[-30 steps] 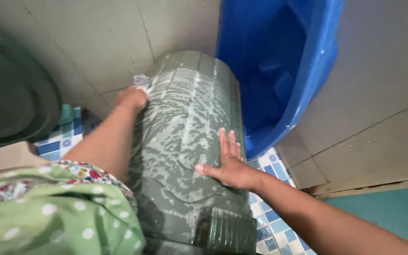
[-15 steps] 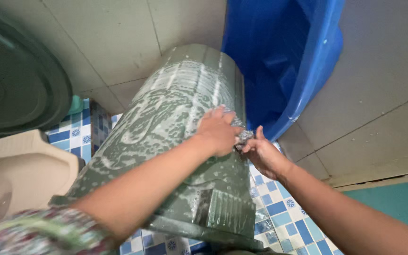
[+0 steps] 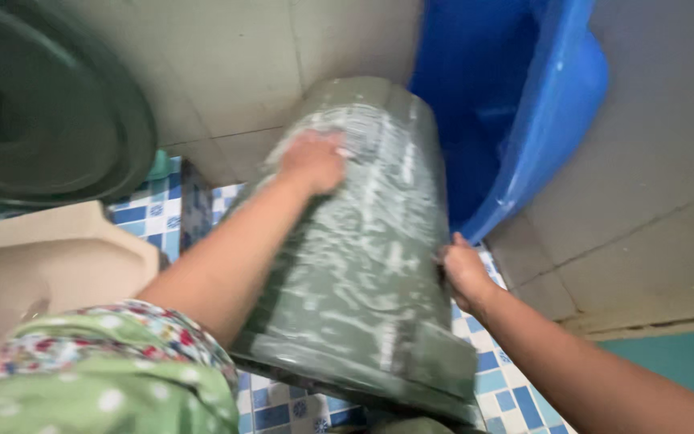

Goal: The person applies liquid soap to a scrubbing tool and thoroughly scrubs the outer surface of a large trash can in a tiled room.

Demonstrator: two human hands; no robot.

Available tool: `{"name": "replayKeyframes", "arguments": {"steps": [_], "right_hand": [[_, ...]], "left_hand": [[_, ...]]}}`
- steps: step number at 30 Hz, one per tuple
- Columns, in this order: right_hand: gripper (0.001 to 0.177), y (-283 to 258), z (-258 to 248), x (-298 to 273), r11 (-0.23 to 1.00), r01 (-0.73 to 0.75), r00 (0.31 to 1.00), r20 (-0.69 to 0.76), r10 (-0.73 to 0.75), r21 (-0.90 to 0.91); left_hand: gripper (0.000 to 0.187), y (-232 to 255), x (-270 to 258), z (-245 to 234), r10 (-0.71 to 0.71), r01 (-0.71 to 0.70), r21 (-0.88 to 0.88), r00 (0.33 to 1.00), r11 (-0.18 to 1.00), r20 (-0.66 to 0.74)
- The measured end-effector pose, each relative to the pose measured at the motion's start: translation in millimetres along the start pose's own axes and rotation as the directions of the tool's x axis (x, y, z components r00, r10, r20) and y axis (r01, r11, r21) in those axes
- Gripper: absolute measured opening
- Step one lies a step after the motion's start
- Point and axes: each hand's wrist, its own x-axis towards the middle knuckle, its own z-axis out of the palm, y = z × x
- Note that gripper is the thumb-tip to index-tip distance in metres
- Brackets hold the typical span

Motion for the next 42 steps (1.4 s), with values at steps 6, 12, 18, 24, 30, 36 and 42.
{"name": "replayKeyframes", "arguments": {"steps": [6,12,18,24,30,36,42], "right_hand": [[0.055,-62.7,42.5,-43.3,0.939,0.155,0.951,-0.211,-0.226,-0.306],[0.049,-111.2,64.4,-84.8,0.468,0.632,0.724,0.255,-0.641,-0.617],[0.101,-139.8,72.9,-118.1,0.467,0.494,0.854,0.511,-0.1,-0.734],[0.101,-152.6,74.5,-119.1,0.458,0.443,0.855,0.518,0.043,-0.771],[0.099,-154.6,74.7,-118.9,0.458,0.433,0.857,0.512,0.058,-0.776],[0.099,-162.2,81.7,-117.0,0.421,0.419,0.862,0.498,0.095,-0.804],[0.098,-169.1,81.2,-117.1,0.426,0.396,0.867,0.485,0.12,-0.813]], "left_hand": [[0.05,81.2,-57.4,-18.5,0.435,-0.444,0.102,0.895,0.89,0.093],[0.046,46.2,-3.8,-1.8,0.244,-0.241,0.05,0.969,0.969,-0.051],[0.053,-100.3,92.7,51.2,-0.282,0.283,-0.035,0.958,0.958,0.045],[0.051,-178.1,161.9,87.2,-0.362,0.358,0.053,0.922,0.932,0.135],[0.055,-19.4,194.7,39.0,-0.362,0.375,-0.129,0.926,0.918,0.11],[0.053,83.8,164.8,47.6,0.053,-0.064,0.177,0.997,0.982,0.063],[0.052,-23.4,183.5,18.3,-0.161,0.164,-0.058,0.986,0.985,0.053]]}}
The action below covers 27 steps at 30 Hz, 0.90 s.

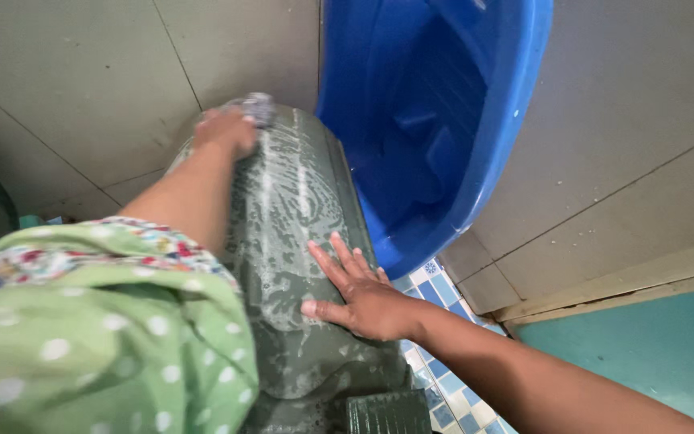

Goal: The person applies liquid soap to a scrubbing tool and thoroughly scrubs the outer surface of a large trash can in a tiled room.

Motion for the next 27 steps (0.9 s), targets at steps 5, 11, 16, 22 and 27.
{"name": "replayKeyframes", "arguments": {"steps": [5,11,16,22,27], "right_hand": [[0.097,0.7,0.0,1.2,1.0,0.001,1.0,0.004,-0.001,0.016],[0.095,5.6,4.6,7.2,0.999,0.024,1.0,-0.016,-0.024,0.041],[0.097,11.4,11.3,16.3,0.997,0.057,0.997,-0.056,-0.054,0.05],[0.097,9.7,5.6,15.9,1.0,0.014,1.0,-0.021,-0.014,0.001],[0.096,4.2,3.7,14.7,1.0,-0.012,0.999,-0.03,0.012,0.018]], "left_hand": [[0.059,-124.1,4.1,30.3,-0.324,0.33,-0.168,0.944,0.929,0.06],[0.063,-115.0,-33.0,24.6,-0.404,0.402,-0.156,0.915,0.902,0.026],[0.061,16.1,-32.3,12.0,0.032,-0.025,0.078,0.996,0.997,-0.082],[0.055,128.7,-88.1,38.1,0.294,-0.336,0.314,0.94,0.888,0.174],[0.051,65.9,-44.7,-2.0,0.078,-0.095,0.224,0.994,0.97,0.082]]}}
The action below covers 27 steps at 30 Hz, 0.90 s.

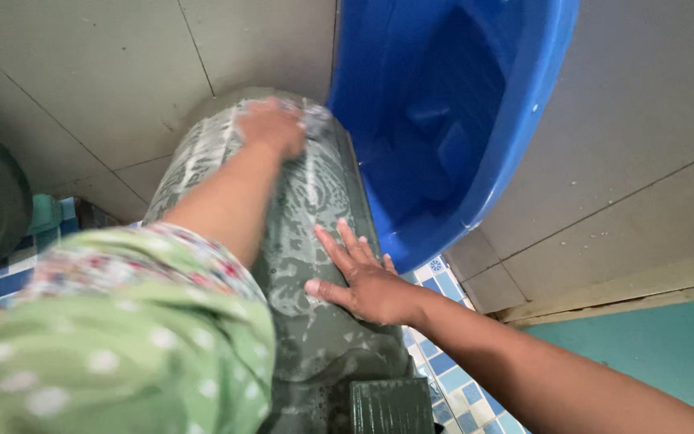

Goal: The person applies liquid soap to a scrubbing tool and thoroughly scrubs the outer surface of a large trash can in a tiled room.

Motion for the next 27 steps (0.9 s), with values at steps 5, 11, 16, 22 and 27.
{"name": "replayKeyframes", "arguments": {"steps": [5,11,16,22,27], "right_hand": [[0.094,0.2,1.1,2.2,1.0,0.011,1.0,0.017,-0.011,0.011],[0.096,9.1,6.5,18.9,0.996,0.061,0.997,-0.05,-0.058,0.061],[0.116,13.4,14.0,32.5,0.993,0.017,0.997,-0.076,-0.008,0.115],[0.15,29.6,17.8,38.4,0.973,-0.046,0.981,-0.172,0.087,0.228],[0.154,22.3,21.4,34.4,0.953,-0.113,0.971,-0.173,0.166,0.279]], "left_hand": [[0.058,-108.5,14.5,12.6,-0.332,0.339,-0.344,0.94,0.876,0.081],[0.061,-144.2,-35.4,42.9,-0.383,0.392,-0.438,0.917,0.809,0.114],[0.051,-49.2,-124.3,20.2,0.159,-0.17,-0.138,0.984,0.976,-0.083],[0.05,-5.6,-200.3,2.6,0.269,-0.273,-0.091,0.962,0.958,-0.053],[0.055,-101.6,-140.7,-12.1,-0.191,0.211,-0.347,0.977,0.914,0.092]]}}
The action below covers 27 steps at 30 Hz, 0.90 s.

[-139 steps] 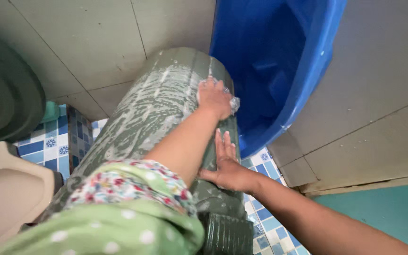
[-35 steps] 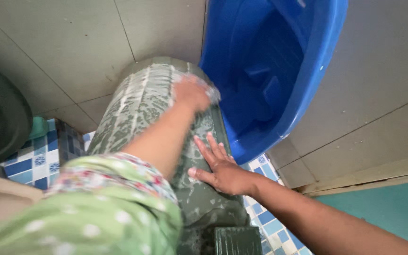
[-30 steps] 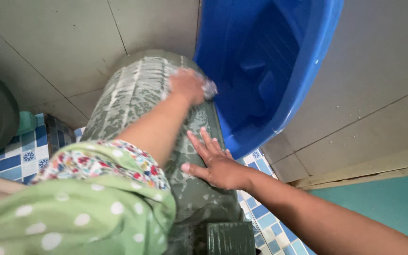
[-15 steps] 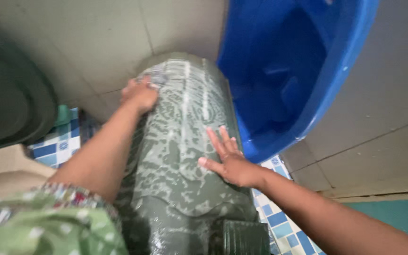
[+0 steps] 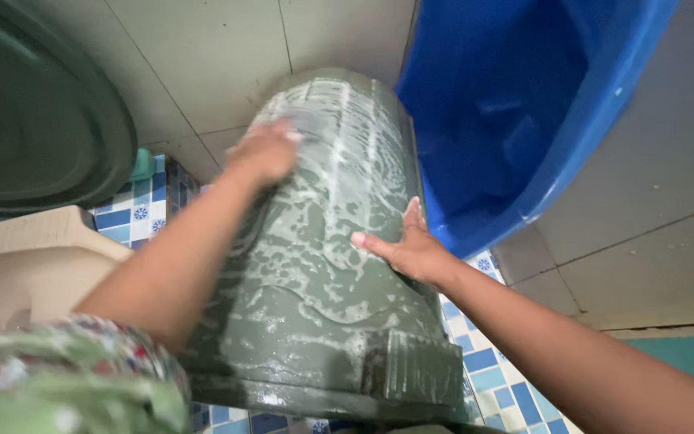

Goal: The person applies liquid soap to a scrubbing tool and thoroughly scrubs the outer surface of a large trash can in a tiled room.

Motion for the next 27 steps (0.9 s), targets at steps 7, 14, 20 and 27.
{"name": "replayKeyframes", "arguments": {"steps": [7,14,20,27], "right_hand": [[0.155,-6.2,2.0,4.3,0.999,-0.036,0.999,-0.001,0.036,-0.036],[0.156,-1.1,-5.0,9.1,0.998,-0.003,1.0,0.026,0.005,-0.06],[0.157,3.8,-4.9,16.2,0.998,0.033,0.999,0.037,-0.031,-0.051],[0.149,-6.9,-7.6,2.2,0.998,-0.05,0.996,0.071,0.048,0.025]], "left_hand": [[0.067,-87.6,-73.7,8.0,-0.22,0.226,-0.07,0.971,0.972,0.092],[0.061,-39.1,-185.1,17.9,-0.11,0.108,0.056,0.993,0.993,0.037],[0.063,-37.6,-86.0,10.5,-0.115,0.115,0.076,0.993,0.99,-0.004],[0.051,-59.4,75.8,16.6,-0.185,0.184,-0.026,0.973,0.983,-0.136]]}}
